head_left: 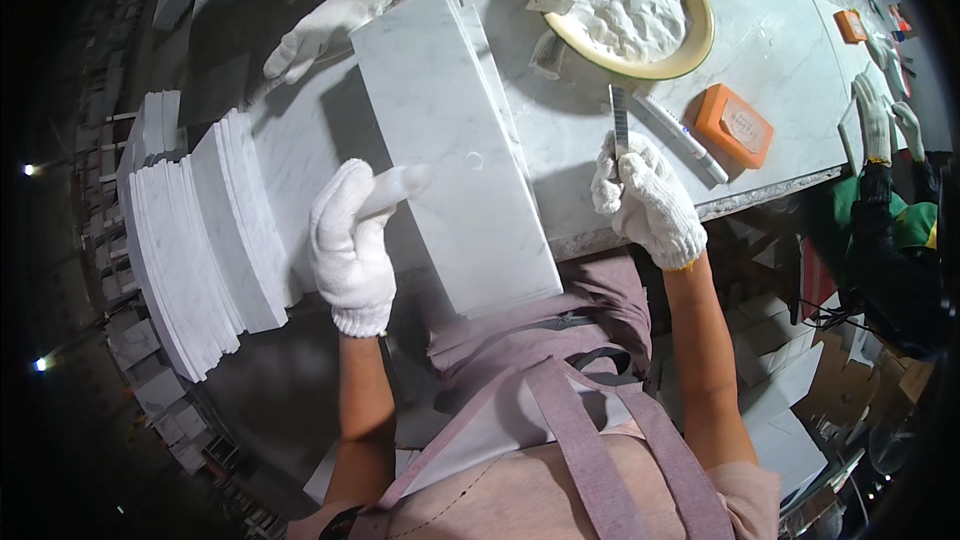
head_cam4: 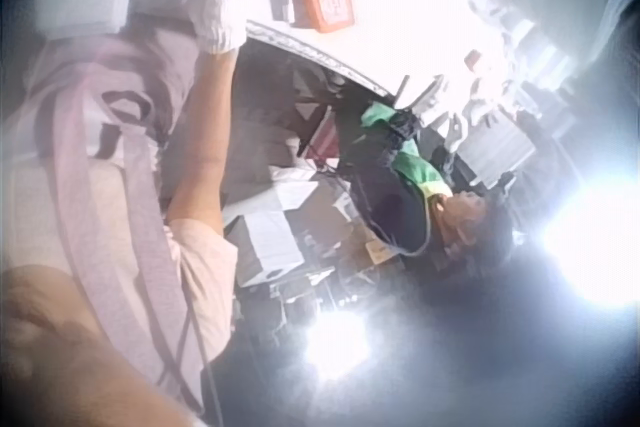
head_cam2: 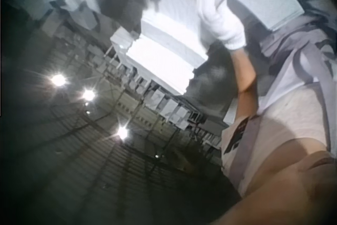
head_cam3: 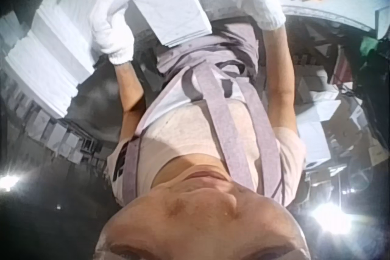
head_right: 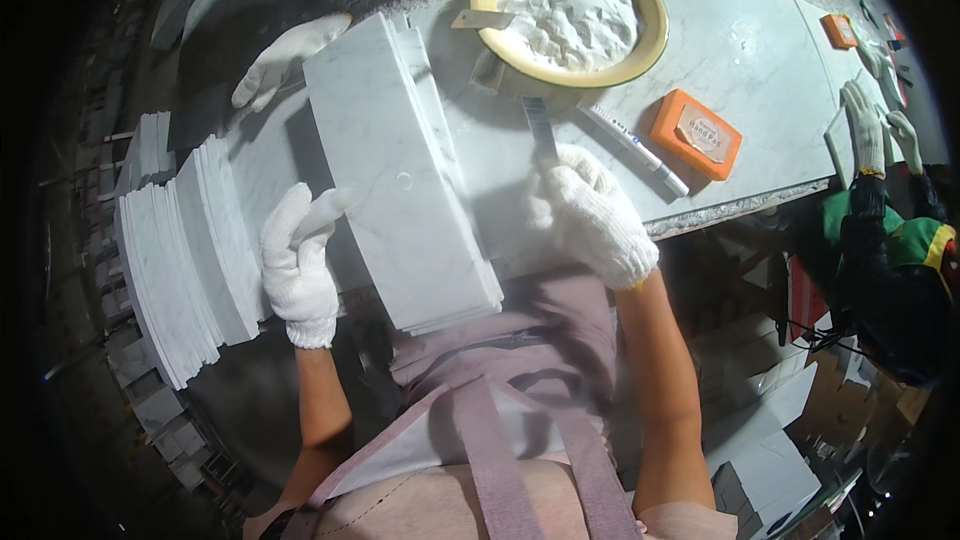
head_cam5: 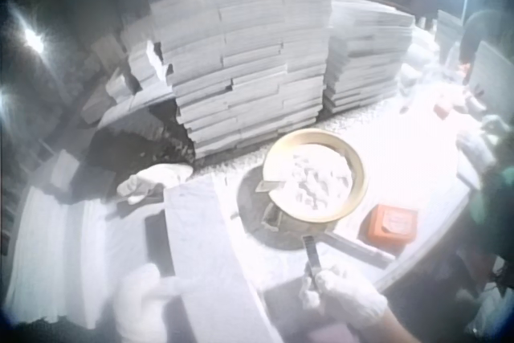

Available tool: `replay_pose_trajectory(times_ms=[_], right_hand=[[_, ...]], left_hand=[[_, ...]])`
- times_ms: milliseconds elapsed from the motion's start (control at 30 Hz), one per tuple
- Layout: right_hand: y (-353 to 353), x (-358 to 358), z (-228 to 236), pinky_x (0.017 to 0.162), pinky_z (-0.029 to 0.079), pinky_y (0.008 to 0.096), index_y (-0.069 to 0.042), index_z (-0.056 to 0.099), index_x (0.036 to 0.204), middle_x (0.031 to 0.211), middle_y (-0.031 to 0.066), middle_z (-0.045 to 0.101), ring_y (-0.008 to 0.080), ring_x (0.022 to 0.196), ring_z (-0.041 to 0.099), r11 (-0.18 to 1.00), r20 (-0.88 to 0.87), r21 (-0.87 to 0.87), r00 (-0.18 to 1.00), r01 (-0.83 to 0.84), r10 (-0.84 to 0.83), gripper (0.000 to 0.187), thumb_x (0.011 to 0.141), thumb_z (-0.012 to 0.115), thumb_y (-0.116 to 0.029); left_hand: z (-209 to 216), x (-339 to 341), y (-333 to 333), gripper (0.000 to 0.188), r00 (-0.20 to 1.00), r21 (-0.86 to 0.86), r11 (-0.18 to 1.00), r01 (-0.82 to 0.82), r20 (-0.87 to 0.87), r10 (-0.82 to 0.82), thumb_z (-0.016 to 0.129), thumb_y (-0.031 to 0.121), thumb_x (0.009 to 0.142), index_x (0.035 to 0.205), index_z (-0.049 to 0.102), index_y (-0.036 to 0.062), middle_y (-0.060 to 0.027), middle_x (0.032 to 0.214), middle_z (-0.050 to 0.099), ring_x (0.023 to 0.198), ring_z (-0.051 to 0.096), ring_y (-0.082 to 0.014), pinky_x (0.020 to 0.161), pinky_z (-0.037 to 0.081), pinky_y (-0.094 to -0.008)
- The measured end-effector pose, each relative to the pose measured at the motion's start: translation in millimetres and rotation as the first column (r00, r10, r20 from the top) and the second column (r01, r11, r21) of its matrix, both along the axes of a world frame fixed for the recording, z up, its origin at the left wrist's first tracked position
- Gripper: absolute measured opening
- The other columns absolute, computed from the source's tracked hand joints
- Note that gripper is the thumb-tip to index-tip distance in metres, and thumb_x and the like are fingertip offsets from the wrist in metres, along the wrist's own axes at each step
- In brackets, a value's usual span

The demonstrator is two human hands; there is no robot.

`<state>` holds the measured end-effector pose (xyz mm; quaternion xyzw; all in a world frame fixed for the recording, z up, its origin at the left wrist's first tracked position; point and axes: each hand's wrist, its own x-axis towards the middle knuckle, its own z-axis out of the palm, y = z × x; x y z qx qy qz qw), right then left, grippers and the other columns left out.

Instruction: The person applies a small amount of liquid to a white stone tile, spreads it with a metal scraper, and then wipes the surface with a cloth. They repeat this process on multiple tiles, stacking the finished tiles to the side.

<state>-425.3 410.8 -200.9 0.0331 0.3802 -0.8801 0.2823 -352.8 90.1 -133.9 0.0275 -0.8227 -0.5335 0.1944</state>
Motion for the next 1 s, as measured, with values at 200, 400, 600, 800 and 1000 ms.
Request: replay_pose_trajectory(times_ms=[200,400,600,800,1000], right_hand=[[-3.6,-0.1,5.5,0.064,0.053,0.0269,-0.005,0.061,0.122,0.094,0.0054,0.069,0.0158,0.073,0.066,0.997,0.089,-0.072,0.996,0.029,-0.022,0.031,0.100,0.073,-0.023],[2.3,-1.2,13.3,0.080,0.058,0.0278,-0.003,0.063,0.124,0.101,0.0017,0.065,0.0102,0.089,0.064,0.999,0.083,0.033,0.996,-0.034,0.032,0.024,0.105,0.065,-0.019],[-1.6,-3.5,0.8,0.079,0.057,0.0253,-0.003,0.060,0.126,0.102,-0.0007,0.061,0.0068,0.086,0.061,0.993,0.046,-0.092,0.996,-0.072,0.076,0.025,0.107,0.064,-0.019],[-6.1,2.1,-12.0,0.080,0.059,0.0264,-0.002,0.058,0.130,0.105,0.0015,0.065,0.0096,0.088,0.065,0.975,0.087,-0.222,0.995,-0.022,0.043,0.031,0.105,0.068,-0.016],[-6.8,3.6,-15.9,0.083,0.060,0.0273,-0.001,0.060,0.130,0.110,0.0040,0.069,0.0129,0.094,0.070,0.959,0.087,-0.283,0.995,-0.031,0.058,0.030,0.104,0.070,-0.012]], left_hand=[[-10.0,-7.0,-13.3,0.044,0.973,0.382,0.894,-0.232,0.081,0.218,0.068,-0.005,0.096,0.137,0.053,-0.0024,-0.0177,0.126,0.067,0.116,0.068,-0.0275,0.099,0.061,-0.0421],[-31.4,-22.8,-26.2,0.059,0.962,0.439,0.856,-0.274,0.129,0.242,0.065,-0.008,0.095,0.150,0.042,-0.0045,-0.0192,0.136,0.059,0.122,0.063,-0.0290,0.109,0.055,-0.0449],[-51.2,-42.6,-59.5,0.047,0.935,0.228,0.917,-0.327,0.221,0.279,0.071,0.000,0.095,0.139,0.056,-0.0067,-0.0157,0.131,0.065,0.113,0.063,-0.0207,0.106,0.049,-0.0352],[-59.5,-65.6,-83.9,0.061,0.923,-0.032,0.950,-0.310,0.230,0.309,0.082,0.027,0.095,0.140,0.058,-0.0061,-0.0130,0.135,0.066,0.123,0.062,-0.0230,0.110,0.047,-0.0366],[-75.5,-87.6,-96.8,0.062,0.879,-0.193,0.892,-0.409,0.177,0.442,0.082,0.032,0.095,0.139,0.060,-0.0071,-0.0180,0.133,0.068,0.119,0.066,-0.0258,0.106,0.051,-0.0384]])
